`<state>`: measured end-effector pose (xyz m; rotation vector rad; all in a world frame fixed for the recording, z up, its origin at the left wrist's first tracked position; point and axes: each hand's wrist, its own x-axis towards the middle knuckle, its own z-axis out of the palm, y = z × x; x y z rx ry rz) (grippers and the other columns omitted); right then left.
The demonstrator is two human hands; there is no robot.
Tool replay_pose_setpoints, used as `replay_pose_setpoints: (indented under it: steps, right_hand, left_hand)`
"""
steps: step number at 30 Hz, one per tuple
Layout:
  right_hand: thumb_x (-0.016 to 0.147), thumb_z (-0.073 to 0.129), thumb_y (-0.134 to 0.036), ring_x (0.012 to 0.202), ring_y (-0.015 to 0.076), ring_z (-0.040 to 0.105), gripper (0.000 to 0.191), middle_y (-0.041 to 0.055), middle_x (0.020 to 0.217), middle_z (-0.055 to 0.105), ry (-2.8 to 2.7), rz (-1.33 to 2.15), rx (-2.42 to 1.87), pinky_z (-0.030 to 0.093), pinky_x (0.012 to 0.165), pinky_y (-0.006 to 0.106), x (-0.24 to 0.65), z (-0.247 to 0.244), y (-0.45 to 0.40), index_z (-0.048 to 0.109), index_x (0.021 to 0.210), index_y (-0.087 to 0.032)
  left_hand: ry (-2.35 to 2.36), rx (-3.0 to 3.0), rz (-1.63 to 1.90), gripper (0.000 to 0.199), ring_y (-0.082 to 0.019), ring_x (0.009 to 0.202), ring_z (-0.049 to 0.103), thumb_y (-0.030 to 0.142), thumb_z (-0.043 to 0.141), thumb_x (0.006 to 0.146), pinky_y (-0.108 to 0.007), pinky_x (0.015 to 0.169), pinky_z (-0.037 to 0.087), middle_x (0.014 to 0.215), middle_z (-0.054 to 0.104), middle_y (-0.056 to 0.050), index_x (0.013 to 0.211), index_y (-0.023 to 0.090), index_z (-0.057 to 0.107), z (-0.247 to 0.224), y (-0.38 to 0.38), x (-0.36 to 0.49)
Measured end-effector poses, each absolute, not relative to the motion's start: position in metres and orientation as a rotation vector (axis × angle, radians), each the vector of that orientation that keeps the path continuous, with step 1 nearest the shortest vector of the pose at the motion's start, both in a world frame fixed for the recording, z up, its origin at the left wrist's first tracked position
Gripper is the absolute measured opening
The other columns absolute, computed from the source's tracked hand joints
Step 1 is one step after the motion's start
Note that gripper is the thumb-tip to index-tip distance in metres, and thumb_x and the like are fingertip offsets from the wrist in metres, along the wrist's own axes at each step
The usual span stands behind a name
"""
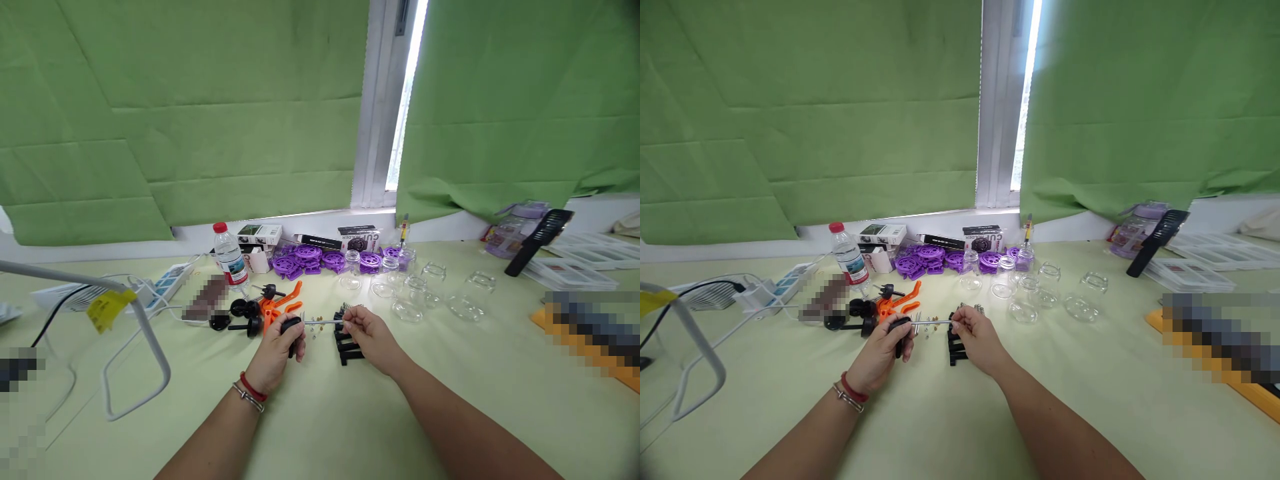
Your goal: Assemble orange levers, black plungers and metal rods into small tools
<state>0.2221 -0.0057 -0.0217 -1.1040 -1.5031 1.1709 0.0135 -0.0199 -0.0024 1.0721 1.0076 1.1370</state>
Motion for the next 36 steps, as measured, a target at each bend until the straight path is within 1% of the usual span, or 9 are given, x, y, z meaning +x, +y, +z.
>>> replay_pose_setpoints:
  steps: [7,12,17,26,28,32,34,36]
  right_hand:
    - [0.083,0.051,-0.039,0.064,0.0127,0.048,0.02,0.0002,0.073,0.057,-1.519,1.181,-1.12,0.038,0.059,0.027,0.2234,-0.0222,-0.0056,0.053,0.086,-0.02]
    - [0.085,0.048,-0.042,0.057,0.0103,0.041,0.023,-0.0005,0.073,0.057,-1.531,1.21,-1.12,0.034,0.055,0.026,0.2232,-0.0246,-0.0056,0.052,0.085,-0.02]
    - [0.086,0.046,-0.045,0.054,0.0094,0.038,0.025,-0.0014,0.073,0.056,-1.533,1.227,-1.139,0.032,0.053,0.025,0.2229,-0.0276,-0.0042,0.051,0.083,-0.02]
    - [0.087,0.045,-0.045,0.056,0.0106,0.042,0.027,-0.0006,0.072,0.057,-1.553,1.203,-1.159,0.035,0.054,0.026,0.2229,-0.0271,-0.0038,0.052,0.08,-0.021]
    - [0.086,0.046,-0.045,0.059,0.0115,0.045,0.026,0.0001,0.073,0.057,-1.531,1.206,-1.157,0.036,0.056,0.026,0.2225,-0.0248,-0.0043,0.053,0.084,-0.02]
    - [0.084,0.052,-0.043,0.074,0.0152,0.053,0.027,0.002,0.079,0.057,-1.478,1.219,-1.101,0.04,0.062,0.027,0.2221,-0.0213,-0.0056,0.052,0.098,-0.02]
    - [0.083,0.053,-0.04,0.075,0.0152,0.053,0.025,0.0022,0.079,0.057,-1.478,1.216,-1.087,0.04,0.061,0.027,0.2221,-0.0211,-0.0057,0.052,0.098,-0.02]
    - [0.083,0.053,-0.037,0.069,0.0137,0.051,0.021,0.0015,0.077,0.057,-1.488,1.208,-1.089,0.039,0.06,0.026,0.222,-0.0218,-0.0055,0.052,0.094,-0.019]
  left_hand:
    - [1.002,1.07,1.142,0.026,-0.008,0.046,0.05,0.036,0.062,0.076,-0.023,0.043,0.036,0.068,0.054,0.003,0.083,0.018,0.046,-0.0014,-0.0207,0.0141]
    - [1.001,1.063,1.148,0.027,-0.008,0.046,0.05,0.037,0.063,0.075,-0.023,0.043,0.036,0.069,0.055,0.003,0.083,0.018,0.047,-0.0016,-0.0208,0.0144]
    - [0.99,1.088,1.147,0.024,-0.008,0.047,0.051,0.036,0.061,0.078,-0.023,0.043,0.037,0.07,0.054,0.003,0.083,0.018,0.046,-0.0051,-0.0201,0.013]
    - [0.994,1.077,1.147,0.024,-0.008,0.047,0.05,0.036,0.061,0.077,-0.023,0.043,0.036,0.068,0.054,0.003,0.083,0.018,0.046,-0.0053,-0.0204,0.0134]
    - [0.995,1.073,1.146,0.025,-0.008,0.047,0.05,0.036,0.061,0.077,-0.023,0.043,0.036,0.068,0.053,0.003,0.083,0.018,0.046,-0.0044,-0.0206,0.0138]
    - [0.992,1.067,1.149,0.025,-0.008,0.047,0.05,0.036,0.062,0.076,-0.023,0.043,0.036,0.069,0.054,0.003,0.083,0.018,0.046,-0.0026,-0.0208,0.0143]
    - [0.995,1.067,1.149,0.026,-0.008,0.047,0.05,0.036,0.062,0.076,-0.023,0.042,0.036,0.069,0.054,0.003,0.083,0.018,0.045,-0.0021,-0.0209,0.0144]
    - [0.999,1.071,1.148,0.025,-0.008,0.047,0.05,0.036,0.062,0.076,-0.023,0.042,0.036,0.069,0.054,0.003,0.083,0.018,0.045,-0.0022,-0.0209,0.0144]
